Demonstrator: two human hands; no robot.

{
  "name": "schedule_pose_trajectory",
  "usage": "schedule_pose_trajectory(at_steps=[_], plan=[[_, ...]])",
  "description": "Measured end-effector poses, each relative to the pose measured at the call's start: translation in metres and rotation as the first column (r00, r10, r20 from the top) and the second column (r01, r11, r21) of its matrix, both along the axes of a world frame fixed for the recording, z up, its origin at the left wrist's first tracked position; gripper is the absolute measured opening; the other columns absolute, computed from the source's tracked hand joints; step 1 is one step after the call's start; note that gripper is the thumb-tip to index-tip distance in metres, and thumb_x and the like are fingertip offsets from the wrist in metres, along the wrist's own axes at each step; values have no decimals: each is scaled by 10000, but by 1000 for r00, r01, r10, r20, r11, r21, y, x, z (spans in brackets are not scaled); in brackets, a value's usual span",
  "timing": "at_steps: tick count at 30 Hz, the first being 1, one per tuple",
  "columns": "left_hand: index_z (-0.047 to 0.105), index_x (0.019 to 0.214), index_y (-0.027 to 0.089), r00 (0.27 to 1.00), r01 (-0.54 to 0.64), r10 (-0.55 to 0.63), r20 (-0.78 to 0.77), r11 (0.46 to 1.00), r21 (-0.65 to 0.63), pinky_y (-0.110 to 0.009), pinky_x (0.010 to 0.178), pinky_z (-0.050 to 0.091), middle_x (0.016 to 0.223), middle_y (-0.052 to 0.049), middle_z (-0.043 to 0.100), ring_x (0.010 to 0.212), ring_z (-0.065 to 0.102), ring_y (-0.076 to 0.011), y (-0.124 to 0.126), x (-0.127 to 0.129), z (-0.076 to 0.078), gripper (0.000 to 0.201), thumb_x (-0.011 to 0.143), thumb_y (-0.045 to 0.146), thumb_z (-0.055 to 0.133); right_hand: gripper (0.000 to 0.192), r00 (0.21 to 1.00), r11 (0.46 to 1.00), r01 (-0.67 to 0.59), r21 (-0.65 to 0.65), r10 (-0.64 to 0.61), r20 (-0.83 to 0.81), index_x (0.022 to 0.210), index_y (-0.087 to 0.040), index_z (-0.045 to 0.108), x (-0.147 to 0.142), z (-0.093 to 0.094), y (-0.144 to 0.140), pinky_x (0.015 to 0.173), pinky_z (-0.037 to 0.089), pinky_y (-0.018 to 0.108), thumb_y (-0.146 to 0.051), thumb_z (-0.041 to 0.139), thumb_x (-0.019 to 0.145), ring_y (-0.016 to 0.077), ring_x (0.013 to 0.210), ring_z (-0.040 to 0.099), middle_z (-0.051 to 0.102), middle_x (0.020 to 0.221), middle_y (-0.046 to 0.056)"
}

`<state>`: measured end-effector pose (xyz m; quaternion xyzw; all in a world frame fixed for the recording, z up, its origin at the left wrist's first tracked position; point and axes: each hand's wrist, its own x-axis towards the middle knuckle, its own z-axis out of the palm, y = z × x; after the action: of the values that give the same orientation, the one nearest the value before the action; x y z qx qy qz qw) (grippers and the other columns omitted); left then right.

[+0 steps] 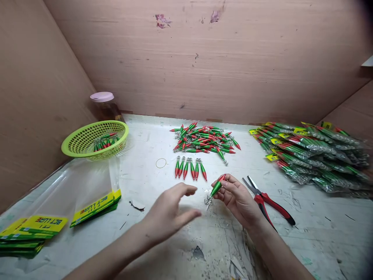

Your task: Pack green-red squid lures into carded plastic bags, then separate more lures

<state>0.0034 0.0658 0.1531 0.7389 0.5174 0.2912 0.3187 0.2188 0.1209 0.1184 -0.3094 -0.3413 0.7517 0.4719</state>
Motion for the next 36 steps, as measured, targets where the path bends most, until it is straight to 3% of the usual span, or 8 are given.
schedule_pose_trajectory(at_steps=[5, 10, 12, 17, 21, 27, 32, 36], plan=[[535, 843, 173, 995, -33, 22, 96, 994, 107, -268, 647, 427, 794, -2, 573, 726, 540, -151, 1, 32, -8, 189, 803, 284, 682, 184, 1000, 997, -23, 72, 24, -9, 864, -158, 518, -1, 6, -5, 692, 499, 293, -250, 668, 812, 146, 753, 596, 630, 858, 50], [580, 927, 178, 937, -135, 108, 332, 989, 60, -251, 708, 449, 852, -22, 598, 757, 557, -138, 5, 23, -10, 145, 861, 293, 638, 168, 995, 983, -81, 162, 70, 71, 868, -160, 538, 3, 9, -7, 657, 486, 286, -255, 667, 820, 140, 679, 600, 605, 771, 20], [591, 974, 181, 888, -140, 128, 442, 990, -5, -254, 740, 456, 879, -32, 603, 785, 571, -145, 7, 17, -9, 193, 846, 304, 665, 159, 991, 977, -106, 183, 88, 102, 839, -156, 544, 3, 10, -9, 626, 483, 284, -249, 672, 818, 139, 662, 595, 594, 766, 17], [540, 1146, 221, 684, 16, 170, 709, 969, -247, -244, 806, 467, 940, -26, 599, 871, 571, -149, 10, 12, -12, 482, 733, 258, 785, 171, 990, 983, -138, 121, 134, 41, 804, -158, 519, -3, 11, -17, 587, 491, 273, -230, 673, 818, 137, 657, 608, 586, 781, 6], [632, 928, 168, 584, 54, 196, 787, 959, -279, -227, 813, 456, 937, -40, 617, 876, 563, -138, 9, 17, -17, 151, 820, 251, 698, 192, 962, 961, -271, 45, 269, 50, 820, -144, 496, -13, 7, -26, 605, 494, 271, -223, 671, 827, 133, 652, 619, 627, 809, 43], [649, 923, 156, 625, 97, 163, 763, 954, -283, -252, 837, 426, 908, -49, 628, 870, 564, -154, 6, 16, -17, 143, 898, 289, 599, 172, 899, 899, -437, 22, 436, 33, 935, -117, 528, -24, 0, -36, 621, 505, 280, -218, 641, 854, 136, 662, 629, 642, 894, 95], [693, 973, 176, 706, 136, 50, 706, 969, -205, -264, 856, 396, 885, -49, 582, 899, 528, -171, 6, 13, -17, 208, 930, 306, 537, 188, 876, 876, -482, 22, 483, -20, 994, -101, 570, -26, -2, -38, 628, 507, 275, -231, 620, 868, 140, 674, 634, 646, 913, 119], [695, 1005, 188, 704, 170, 30, 710, 963, -210, -273, 848, 393, 859, -49, 550, 886, 515, -175, 6, 12, -18, 232, 939, 314, 511, 210, 862, 866, -501, 12, 500, -81, 1011, -115, 571, -27, -4, -39, 620, 517, 278, -248, 632, 860, 149, 671, 645, 656, 898, 111]])
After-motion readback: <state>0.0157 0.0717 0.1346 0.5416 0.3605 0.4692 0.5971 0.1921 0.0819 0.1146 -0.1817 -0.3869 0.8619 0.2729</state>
